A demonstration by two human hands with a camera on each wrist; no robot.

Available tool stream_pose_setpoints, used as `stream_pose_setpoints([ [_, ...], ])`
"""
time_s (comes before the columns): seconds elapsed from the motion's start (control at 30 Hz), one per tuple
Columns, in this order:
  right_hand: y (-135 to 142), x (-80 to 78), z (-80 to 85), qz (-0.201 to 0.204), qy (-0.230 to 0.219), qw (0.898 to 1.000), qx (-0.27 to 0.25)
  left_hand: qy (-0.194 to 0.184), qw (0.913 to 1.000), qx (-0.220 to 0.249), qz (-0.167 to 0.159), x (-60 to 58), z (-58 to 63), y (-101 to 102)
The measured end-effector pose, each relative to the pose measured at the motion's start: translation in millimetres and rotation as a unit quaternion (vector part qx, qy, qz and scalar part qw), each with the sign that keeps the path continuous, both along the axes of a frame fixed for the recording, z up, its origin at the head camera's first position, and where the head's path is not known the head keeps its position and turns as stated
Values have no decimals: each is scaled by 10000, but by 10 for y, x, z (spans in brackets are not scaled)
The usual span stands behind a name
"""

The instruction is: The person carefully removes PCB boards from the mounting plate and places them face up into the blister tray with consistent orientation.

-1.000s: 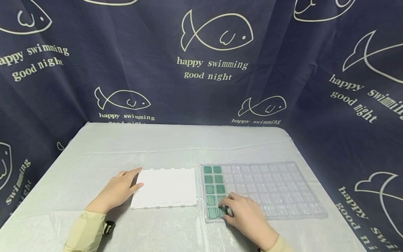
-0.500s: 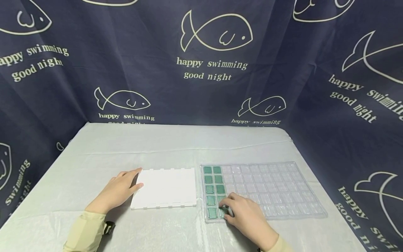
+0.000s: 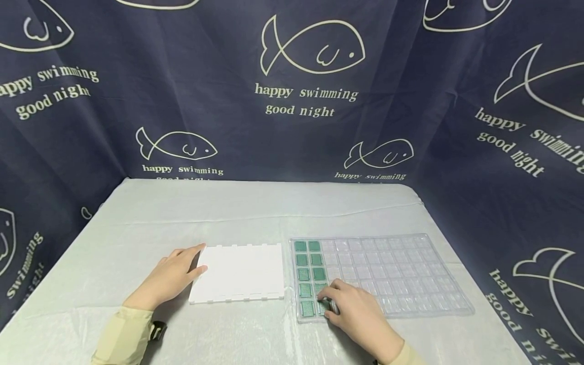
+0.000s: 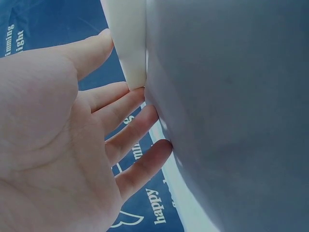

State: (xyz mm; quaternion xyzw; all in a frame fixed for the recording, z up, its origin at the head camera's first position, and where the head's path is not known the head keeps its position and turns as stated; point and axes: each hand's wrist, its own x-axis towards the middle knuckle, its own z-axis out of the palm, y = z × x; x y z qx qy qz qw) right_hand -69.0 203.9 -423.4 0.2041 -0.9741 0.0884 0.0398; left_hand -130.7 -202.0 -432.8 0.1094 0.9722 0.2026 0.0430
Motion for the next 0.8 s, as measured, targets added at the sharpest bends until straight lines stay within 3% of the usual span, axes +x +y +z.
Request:
stream_pose_setpoints([
  [0.3, -11, 21, 11, -187, -76, 9998, -34, 5, 10000, -18, -48, -21, -14, -1],
  [0.53, -129, -40, 122, -486, 65, 9978, -437, 84, 9999, -44, -37, -60, -22, -12],
  [0.63, -209, -97, 173, -591, 258, 9961, -608, 395, 9991, -98, -93, -52, -7, 21],
  [0.8, -348, -203, 240, -835, 827, 9907, -690, 1330, 9907, -282, -76, 5, 124, 177],
])
